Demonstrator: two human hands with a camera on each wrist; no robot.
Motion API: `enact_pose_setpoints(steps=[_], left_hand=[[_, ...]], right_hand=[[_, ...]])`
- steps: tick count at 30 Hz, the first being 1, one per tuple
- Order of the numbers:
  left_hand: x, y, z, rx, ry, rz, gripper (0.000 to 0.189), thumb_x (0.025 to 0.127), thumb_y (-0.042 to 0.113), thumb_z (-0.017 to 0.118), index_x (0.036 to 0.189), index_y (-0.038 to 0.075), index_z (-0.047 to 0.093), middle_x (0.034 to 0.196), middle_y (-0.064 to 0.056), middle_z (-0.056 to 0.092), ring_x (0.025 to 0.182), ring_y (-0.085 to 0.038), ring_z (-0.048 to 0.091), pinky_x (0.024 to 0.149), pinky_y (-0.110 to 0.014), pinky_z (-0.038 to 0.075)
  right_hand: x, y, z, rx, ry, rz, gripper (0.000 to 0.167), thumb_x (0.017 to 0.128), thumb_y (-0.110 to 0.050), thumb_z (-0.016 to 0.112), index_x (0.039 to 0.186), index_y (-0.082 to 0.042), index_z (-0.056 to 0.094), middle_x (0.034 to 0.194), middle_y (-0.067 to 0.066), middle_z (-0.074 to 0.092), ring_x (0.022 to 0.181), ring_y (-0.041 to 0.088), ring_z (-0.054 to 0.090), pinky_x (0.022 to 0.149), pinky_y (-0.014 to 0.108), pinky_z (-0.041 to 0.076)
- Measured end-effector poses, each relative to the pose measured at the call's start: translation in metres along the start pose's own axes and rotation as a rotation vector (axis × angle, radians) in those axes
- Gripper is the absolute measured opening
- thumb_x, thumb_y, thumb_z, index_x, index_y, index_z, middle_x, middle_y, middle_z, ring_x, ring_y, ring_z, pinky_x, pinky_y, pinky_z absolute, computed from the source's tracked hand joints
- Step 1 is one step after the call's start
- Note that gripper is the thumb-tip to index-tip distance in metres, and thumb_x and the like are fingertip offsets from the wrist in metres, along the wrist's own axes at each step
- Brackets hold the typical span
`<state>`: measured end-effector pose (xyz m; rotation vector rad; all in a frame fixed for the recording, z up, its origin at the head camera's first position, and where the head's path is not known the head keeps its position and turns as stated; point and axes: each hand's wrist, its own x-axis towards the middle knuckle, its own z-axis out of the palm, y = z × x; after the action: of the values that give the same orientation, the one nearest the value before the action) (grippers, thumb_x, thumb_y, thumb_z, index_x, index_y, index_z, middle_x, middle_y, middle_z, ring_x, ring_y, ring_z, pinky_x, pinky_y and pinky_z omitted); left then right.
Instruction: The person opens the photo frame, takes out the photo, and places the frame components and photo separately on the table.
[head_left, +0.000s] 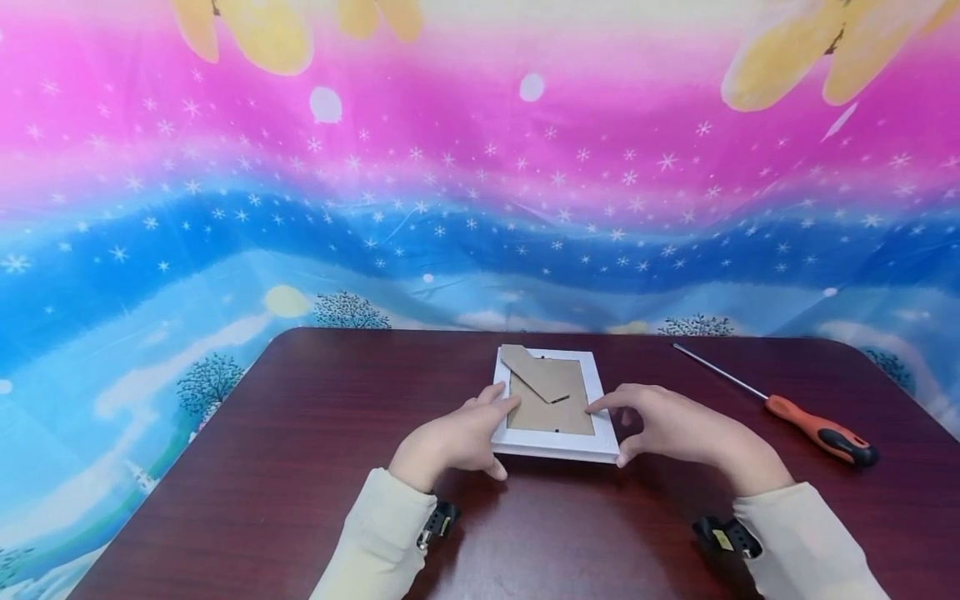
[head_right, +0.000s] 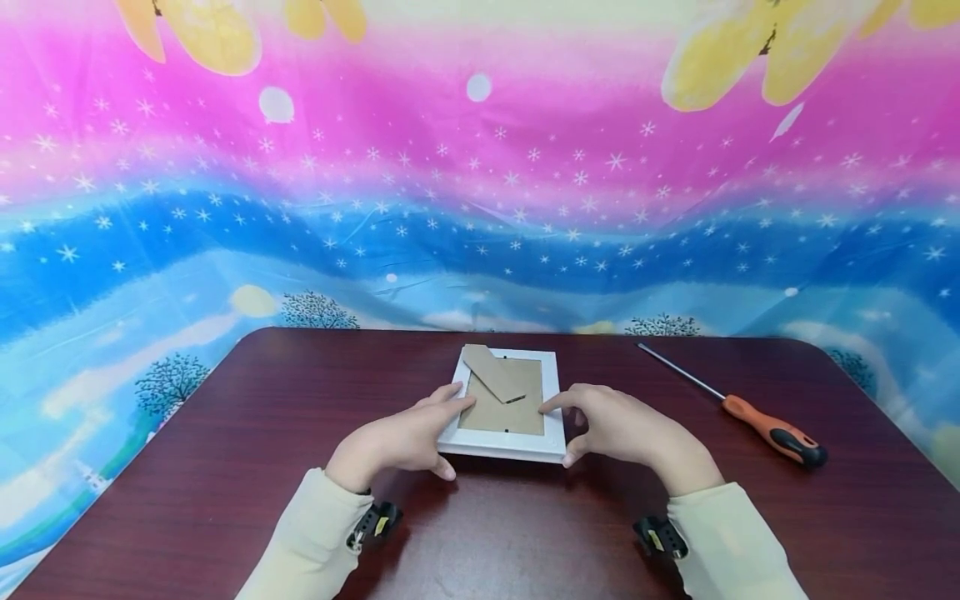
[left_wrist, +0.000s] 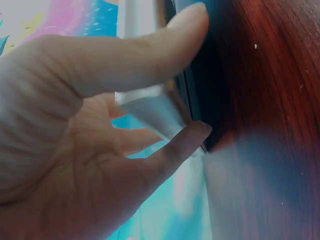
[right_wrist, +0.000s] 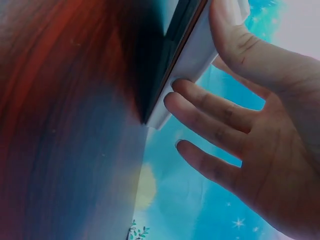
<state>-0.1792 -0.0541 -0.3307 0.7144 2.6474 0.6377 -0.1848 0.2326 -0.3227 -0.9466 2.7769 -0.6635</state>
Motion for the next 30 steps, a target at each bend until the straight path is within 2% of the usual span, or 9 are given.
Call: enact_pose_setpoints(steps=[6, 9, 15, 20, 24, 27, 30], left_hand=[[0.002, 0.000, 0.000, 0.094, 0.142, 0.043, 0.071, 0.084, 0.014, 0.077, 0.147, 0.005, 0.045, 0.154, -0.019, 0.034, 0.136, -0.037, 0.040, 0.109, -0.045, 0.038], [0.003, -0.001, -0.001, 0.140, 0.178, 0.041, 0.067, 0.086, 0.015, 0.070, 0.147, 0.005, 0.045, 0.153, -0.017, 0.037, 0.136, -0.037, 0.042, 0.110, -0.045, 0.037], [0.003, 0.004, -0.004, 0.182, 0.187, 0.015, 0.064, 0.090, 0.020, 0.061, 0.150, 0.010, 0.043, 0.156, -0.011, 0.036, 0.139, -0.031, 0.038, 0.111, -0.044, 0.035], [0.001, 0.006, -0.008, 0.205, 0.189, 0.009, 0.063, 0.090, 0.022, 0.059, 0.150, 0.012, 0.044, 0.156, -0.011, 0.037, 0.140, -0.030, 0.038, 0.113, -0.044, 0.033], [-0.001, 0.007, -0.011, 0.217, 0.199, 0.026, 0.061, 0.089, 0.022, 0.060, 0.148, 0.011, 0.047, 0.154, -0.011, 0.041, 0.139, -0.030, 0.041, 0.112, -0.043, 0.034], [-0.002, 0.007, -0.012, 0.218, 0.211, 0.036, 0.061, 0.088, 0.023, 0.060, 0.147, 0.011, 0.049, 0.152, -0.011, 0.043, 0.137, -0.030, 0.043, 0.111, -0.044, 0.036], [-0.002, 0.006, -0.013, 0.211, 0.219, 0.045, 0.060, 0.089, 0.025, 0.062, 0.146, 0.012, 0.050, 0.151, -0.011, 0.044, 0.137, -0.029, 0.043, 0.110, -0.044, 0.036]], right_hand=[[0.000, 0.000, -0.004, 0.005, 0.056, -0.050, 0.051, 0.073, -0.029, 0.088, 0.119, -0.014, 0.072, 0.093, -0.010, 0.061, 0.082, 0.011, 0.055, 0.069, 0.029, 0.048], [0.000, 0.001, -0.005, 0.017, 0.092, -0.055, 0.048, 0.074, -0.028, 0.087, 0.118, -0.013, 0.073, 0.094, -0.012, 0.063, 0.084, 0.011, 0.059, 0.073, 0.033, 0.051], [-0.007, 0.001, -0.010, -0.011, 0.151, -0.031, 0.050, 0.070, -0.014, 0.089, 0.117, -0.011, 0.071, 0.094, -0.009, 0.063, 0.088, 0.015, 0.060, 0.076, 0.036, 0.051], [-0.003, -0.002, -0.004, -0.131, 0.236, -0.051, 0.054, 0.069, -0.001, 0.088, 0.118, -0.012, 0.070, 0.109, 0.003, 0.063, 0.099, 0.024, 0.061, 0.083, 0.045, 0.051], [0.004, -0.005, 0.006, -0.193, 0.280, -0.123, 0.059, 0.066, 0.008, 0.084, 0.119, -0.013, 0.070, 0.118, 0.006, 0.063, 0.109, 0.028, 0.058, 0.091, 0.050, 0.049], [0.008, -0.006, 0.011, -0.228, 0.313, -0.191, 0.059, 0.065, 0.011, 0.082, 0.118, -0.012, 0.070, 0.118, 0.005, 0.064, 0.109, 0.027, 0.058, 0.092, 0.050, 0.048], [0.010, -0.005, 0.013, -0.256, 0.335, -0.213, 0.060, 0.064, 0.014, 0.078, 0.118, -0.011, 0.070, 0.118, 0.005, 0.065, 0.109, 0.026, 0.059, 0.092, 0.050, 0.048]])
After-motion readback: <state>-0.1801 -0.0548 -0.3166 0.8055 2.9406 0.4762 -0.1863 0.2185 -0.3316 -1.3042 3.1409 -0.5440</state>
